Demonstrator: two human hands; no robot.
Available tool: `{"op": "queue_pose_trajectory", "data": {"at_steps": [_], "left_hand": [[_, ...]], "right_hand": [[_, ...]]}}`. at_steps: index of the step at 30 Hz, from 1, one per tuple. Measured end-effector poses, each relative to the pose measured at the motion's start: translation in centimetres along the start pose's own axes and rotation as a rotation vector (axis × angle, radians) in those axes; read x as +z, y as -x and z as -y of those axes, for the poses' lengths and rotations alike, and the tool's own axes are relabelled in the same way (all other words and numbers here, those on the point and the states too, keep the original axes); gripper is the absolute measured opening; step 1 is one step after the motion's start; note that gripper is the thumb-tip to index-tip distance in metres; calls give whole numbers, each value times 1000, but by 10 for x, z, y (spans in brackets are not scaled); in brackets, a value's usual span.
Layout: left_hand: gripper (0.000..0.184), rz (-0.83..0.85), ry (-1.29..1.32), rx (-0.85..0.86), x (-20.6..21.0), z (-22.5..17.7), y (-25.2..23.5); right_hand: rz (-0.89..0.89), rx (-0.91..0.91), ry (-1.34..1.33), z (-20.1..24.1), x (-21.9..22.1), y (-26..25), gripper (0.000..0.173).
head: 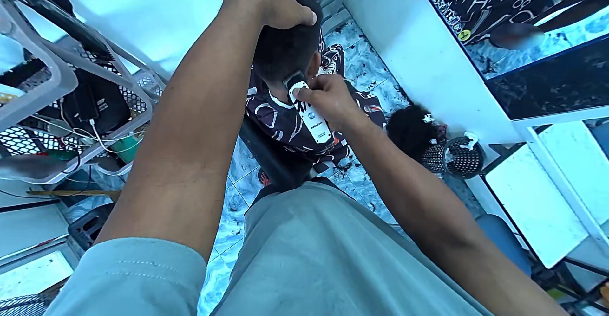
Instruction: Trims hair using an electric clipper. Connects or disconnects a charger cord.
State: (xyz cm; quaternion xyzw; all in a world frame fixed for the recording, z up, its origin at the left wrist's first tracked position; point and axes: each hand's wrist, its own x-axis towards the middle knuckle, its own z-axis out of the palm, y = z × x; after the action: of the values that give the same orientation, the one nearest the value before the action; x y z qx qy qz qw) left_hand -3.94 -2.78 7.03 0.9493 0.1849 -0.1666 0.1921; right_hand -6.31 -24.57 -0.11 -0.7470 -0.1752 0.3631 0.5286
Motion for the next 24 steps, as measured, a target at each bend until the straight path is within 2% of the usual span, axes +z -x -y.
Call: {"op": "queue_pose_trajectory", "data": {"at_steps": [5, 11, 16, 20, 24], "left_hand": [[58, -41, 134, 30, 5, -7, 5], [49, -9, 161, 63, 6, -12, 0], [54, -66, 101, 45, 4, -14, 2], [61, -53, 83, 22, 1, -17, 4], [60, -32, 94, 26, 1, -17, 6]], "right_hand": [[-14, -2, -29, 1, 3, 2, 28], [-75, 89, 115, -36, 7, -3, 38], [-69, -41, 10, -21, 11, -2, 34], [-92, 43, 67, -22, 16, -3, 32], [-124, 0, 23, -11, 24, -2, 38]]}}
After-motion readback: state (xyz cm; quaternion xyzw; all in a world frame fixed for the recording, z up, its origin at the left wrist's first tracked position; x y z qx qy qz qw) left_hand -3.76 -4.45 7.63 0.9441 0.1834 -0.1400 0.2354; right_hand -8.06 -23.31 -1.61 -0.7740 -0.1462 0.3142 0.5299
